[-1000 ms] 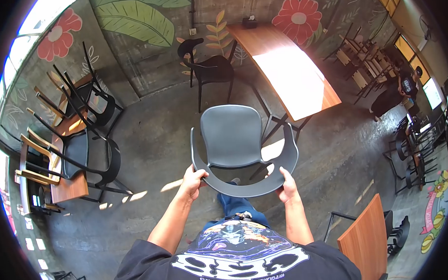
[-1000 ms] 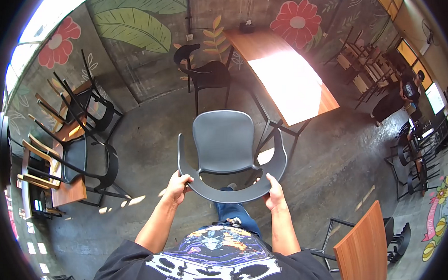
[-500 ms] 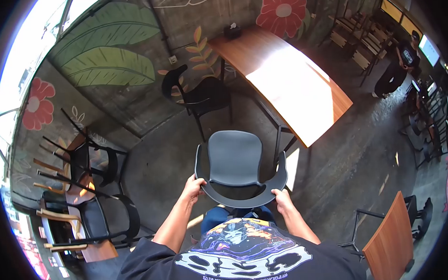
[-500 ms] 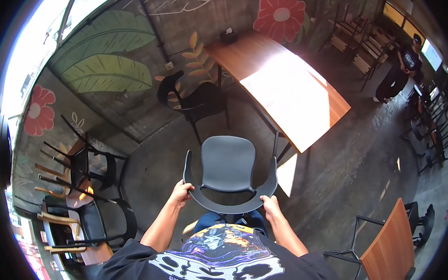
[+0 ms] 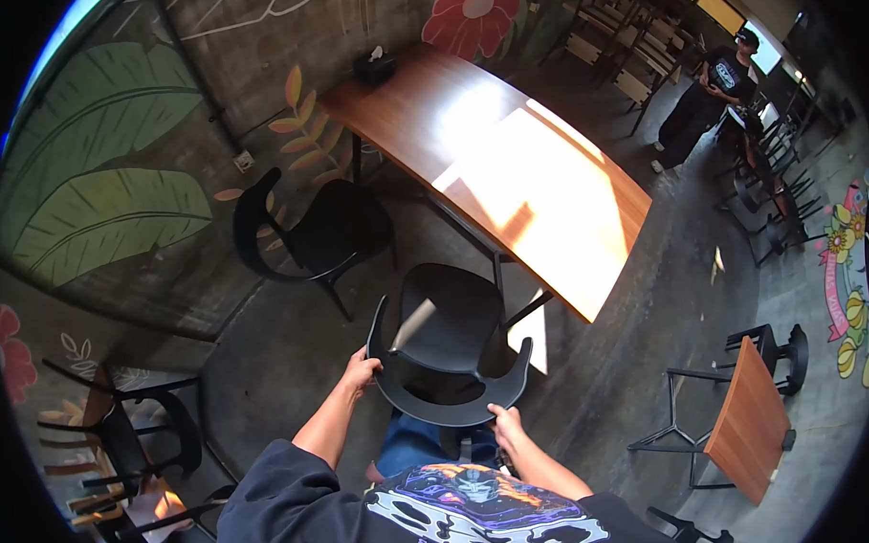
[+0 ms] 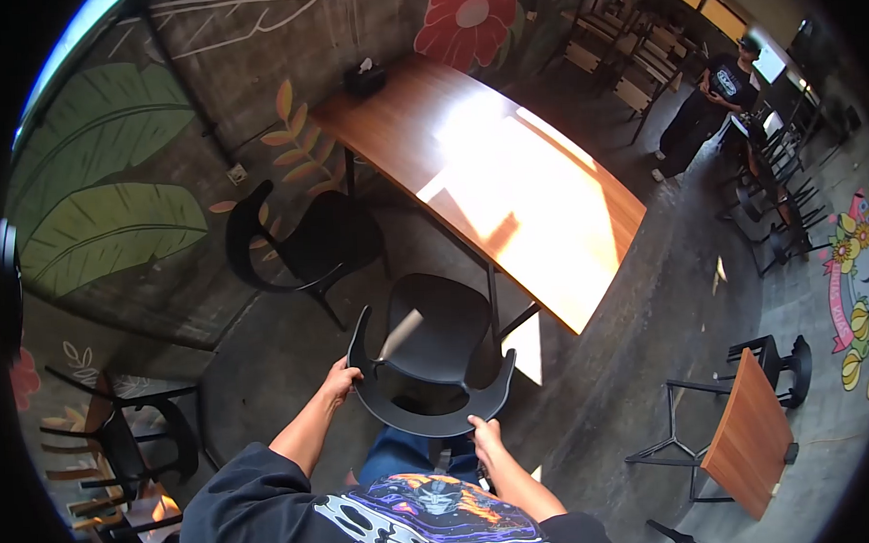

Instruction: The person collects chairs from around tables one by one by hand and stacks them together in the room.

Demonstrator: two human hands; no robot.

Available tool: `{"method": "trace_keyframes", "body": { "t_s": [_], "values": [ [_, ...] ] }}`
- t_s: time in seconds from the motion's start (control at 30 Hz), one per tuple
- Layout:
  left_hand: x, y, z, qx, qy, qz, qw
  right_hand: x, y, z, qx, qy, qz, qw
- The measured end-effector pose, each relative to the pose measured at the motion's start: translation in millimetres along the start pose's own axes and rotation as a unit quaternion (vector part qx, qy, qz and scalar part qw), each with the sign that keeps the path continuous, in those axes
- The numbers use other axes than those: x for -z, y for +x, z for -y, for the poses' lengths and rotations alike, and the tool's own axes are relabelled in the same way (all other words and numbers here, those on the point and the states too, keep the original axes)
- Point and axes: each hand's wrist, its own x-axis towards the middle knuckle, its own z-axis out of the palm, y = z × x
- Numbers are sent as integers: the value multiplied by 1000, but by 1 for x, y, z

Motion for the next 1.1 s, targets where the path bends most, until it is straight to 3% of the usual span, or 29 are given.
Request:
{"method": "trace_keyframes", "body": {
  "t_s": [0.2, 0.3, 0.4, 0.53, 0.6, 0.73, 0.8, 0.87, 0.9, 0.93, 1.0, 1.03, 1.1],
  "values": [
    [55, 115, -1, 13, 73, 23, 997, -64, 25, -28, -129, 34, 12, 991],
    [69, 142, -7, 18, 102, 32, 994, -84, 36, -38, -132, 28, 22, 991],
    [73, 136, -22, 24, 145, 51, 988, -94, 28, -33, -157, -14, 5, 987],
    [72, 138, -21, -34, 220, 37, 974, -102, 13, -27, -186, -27, 27, 982],
    [67, 137, -9, -129, 313, -94, 936, -103, 10, -25, -211, -74, 35, 974],
    [62, 115, -19, -125, 333, -139, 924, -101, -3, -27, -242, -209, 89, 943],
    [66, 123, -16, -129, 359, -107, 918, -94, -6, -39, -165, -355, 62, 918],
    [72, 131, -25, -136, 388, -74, 909, -68, 15, -73, -22, -457, 41, 888],
    [75, 133, -31, -92, 422, -53, 901, -65, 7, -72, 20, -436, -18, 900],
    [73, 130, -33, -45, 456, -33, 888, -57, 5, -71, 28, -392, -5, 920],
    [60, 112, -33, -78, 539, -129, 829, -45, -19, -48, 22, -272, 10, 962],
    [48, 96, -49, -107, 540, -137, 823, -40, -33, -35, 26, -231, 4, 973],
    [31, 88, -44, -311, 477, -138, 810, -26, -62, -18, 8, -120, -18, 993]
  ]
}}
